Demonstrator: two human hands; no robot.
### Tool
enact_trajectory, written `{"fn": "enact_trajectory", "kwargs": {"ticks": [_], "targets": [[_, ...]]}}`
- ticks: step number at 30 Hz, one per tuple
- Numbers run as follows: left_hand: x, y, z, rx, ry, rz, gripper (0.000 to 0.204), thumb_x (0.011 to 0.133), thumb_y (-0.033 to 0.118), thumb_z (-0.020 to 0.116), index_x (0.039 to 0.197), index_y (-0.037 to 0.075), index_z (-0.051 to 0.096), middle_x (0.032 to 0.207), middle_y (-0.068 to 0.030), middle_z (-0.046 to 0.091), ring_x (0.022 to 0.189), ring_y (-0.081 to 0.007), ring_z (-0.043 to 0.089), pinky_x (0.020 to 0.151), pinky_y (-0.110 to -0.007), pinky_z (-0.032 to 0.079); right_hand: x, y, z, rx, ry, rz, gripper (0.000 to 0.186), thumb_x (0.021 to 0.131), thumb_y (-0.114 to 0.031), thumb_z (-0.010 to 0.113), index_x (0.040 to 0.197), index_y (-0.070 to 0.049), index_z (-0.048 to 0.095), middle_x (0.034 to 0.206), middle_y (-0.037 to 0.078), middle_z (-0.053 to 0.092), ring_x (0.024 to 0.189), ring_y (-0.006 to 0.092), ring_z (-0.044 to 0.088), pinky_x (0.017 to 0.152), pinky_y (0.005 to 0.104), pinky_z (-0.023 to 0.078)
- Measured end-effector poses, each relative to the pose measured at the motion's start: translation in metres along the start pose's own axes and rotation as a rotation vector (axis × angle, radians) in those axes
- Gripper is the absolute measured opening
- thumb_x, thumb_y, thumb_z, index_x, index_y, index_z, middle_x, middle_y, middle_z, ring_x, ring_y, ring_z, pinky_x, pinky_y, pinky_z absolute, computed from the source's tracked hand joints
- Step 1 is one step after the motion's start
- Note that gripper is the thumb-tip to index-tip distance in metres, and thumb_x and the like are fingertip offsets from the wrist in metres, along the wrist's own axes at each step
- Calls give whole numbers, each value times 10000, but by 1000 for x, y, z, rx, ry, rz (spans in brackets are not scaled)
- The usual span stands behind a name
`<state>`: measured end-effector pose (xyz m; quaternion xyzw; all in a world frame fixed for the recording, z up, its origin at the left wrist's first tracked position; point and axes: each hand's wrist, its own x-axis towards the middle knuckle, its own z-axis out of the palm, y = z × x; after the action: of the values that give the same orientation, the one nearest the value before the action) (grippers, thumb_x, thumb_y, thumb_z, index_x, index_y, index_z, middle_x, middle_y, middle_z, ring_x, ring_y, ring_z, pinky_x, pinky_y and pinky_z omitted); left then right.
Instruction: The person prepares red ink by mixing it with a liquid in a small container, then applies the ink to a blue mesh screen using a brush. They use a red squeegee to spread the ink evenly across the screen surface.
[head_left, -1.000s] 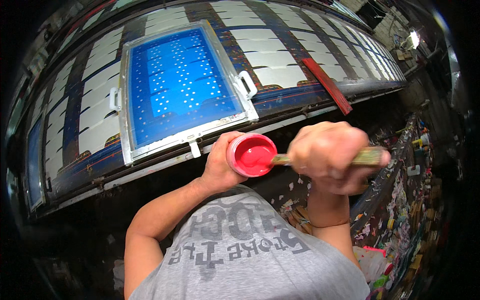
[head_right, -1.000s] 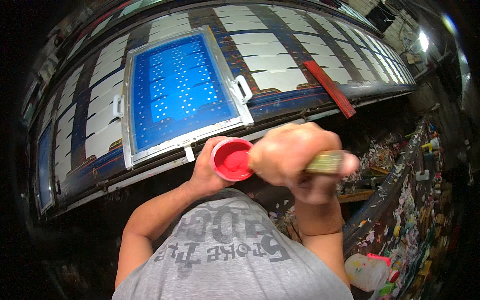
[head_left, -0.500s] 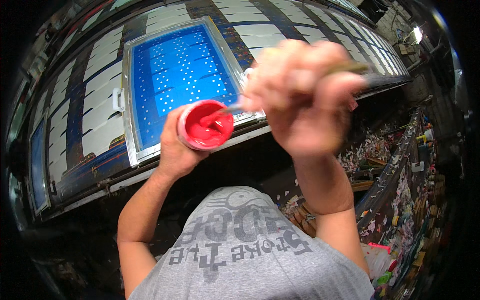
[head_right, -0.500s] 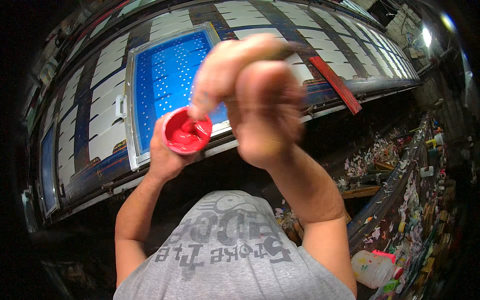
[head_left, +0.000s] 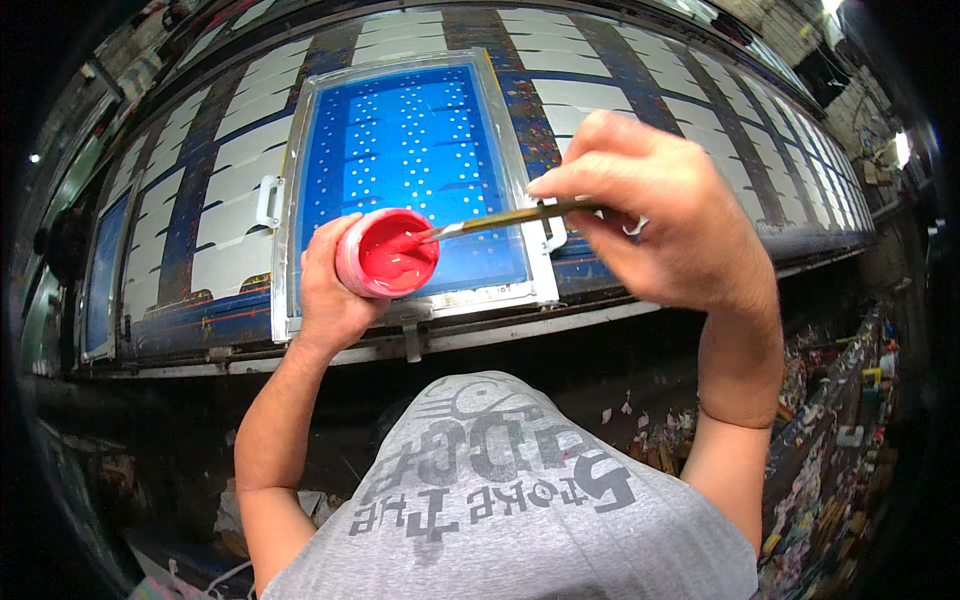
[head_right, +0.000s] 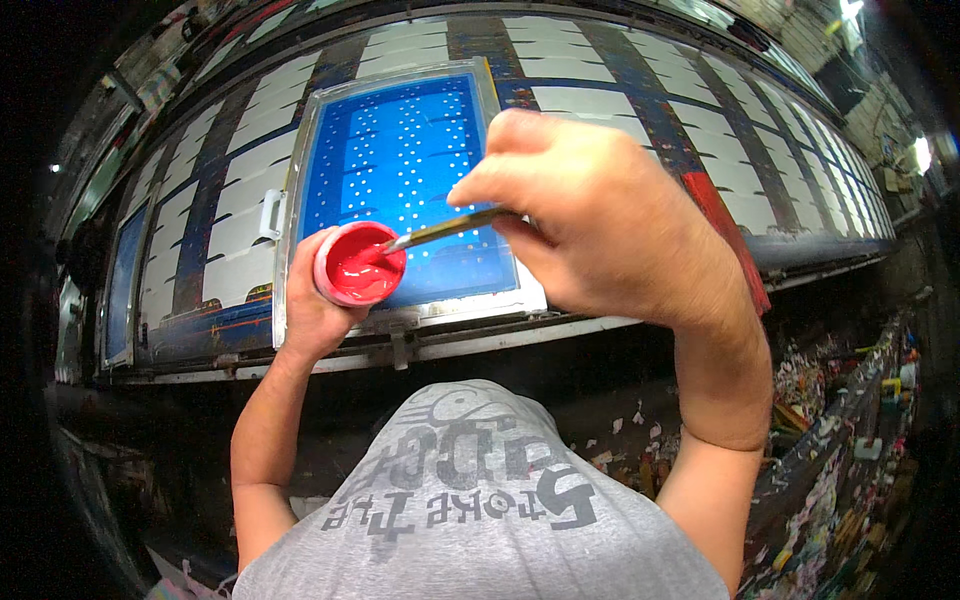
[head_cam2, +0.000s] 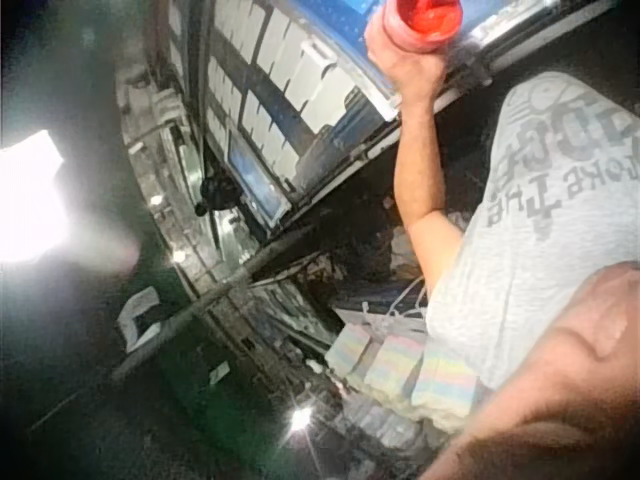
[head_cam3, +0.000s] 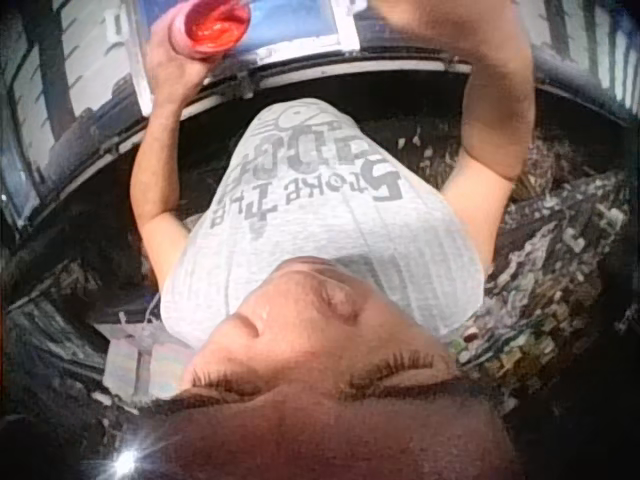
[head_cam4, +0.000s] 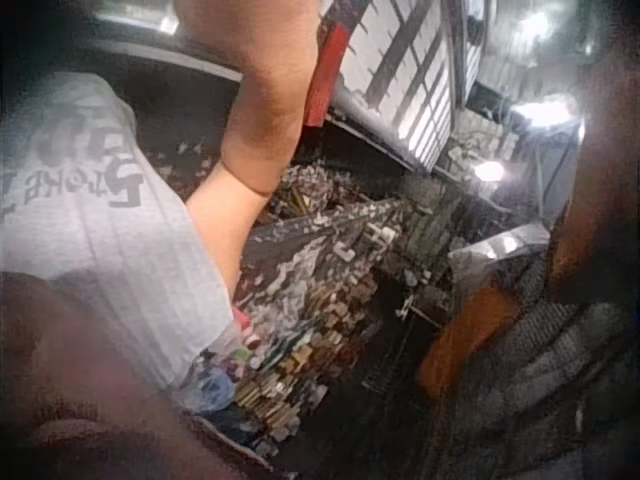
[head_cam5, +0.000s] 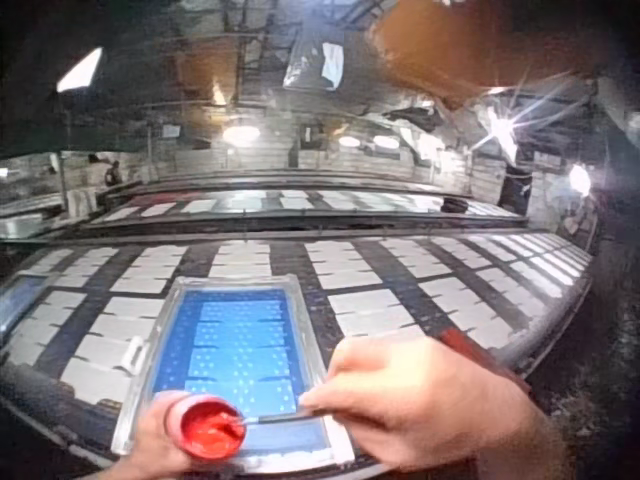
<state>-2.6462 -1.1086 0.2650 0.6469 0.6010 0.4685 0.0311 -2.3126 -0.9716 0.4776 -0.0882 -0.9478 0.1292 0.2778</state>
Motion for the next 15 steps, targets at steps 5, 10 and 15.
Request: {"fn": "enact_trajectory", "kwargs": {"ticks": [5,10,15], "targets": [[8,-2,22,116,6,40,992,659,182,1096,1517,68,613,1444,-161,708,1351,-376,682,1152,-490,481,2,21,10,-440,-330,-74,246,857,-65,815,1101,-103,813,934,61,693,837,299,780,685,442,628],[18,-2,34,210,-11,50,951,684,183,1078,1510,67,621,1436,-161,718,1354,-380,680,1148,-507,482,-5,44,-25,-366,-249,-153,249,825,-23,794,1069,-70,814,950,76,725,759,282,760,633,418,604],[21,-3,46,275,-55,76,930,697,178,1063,1509,67,625,1445,-166,718,1359,-388,679,1154,-521,485,-22,57,-46,-250,-195,-108,238,801,3,812,1035,-41,821,936,96,718,736,284,752,606,403,585]]}}
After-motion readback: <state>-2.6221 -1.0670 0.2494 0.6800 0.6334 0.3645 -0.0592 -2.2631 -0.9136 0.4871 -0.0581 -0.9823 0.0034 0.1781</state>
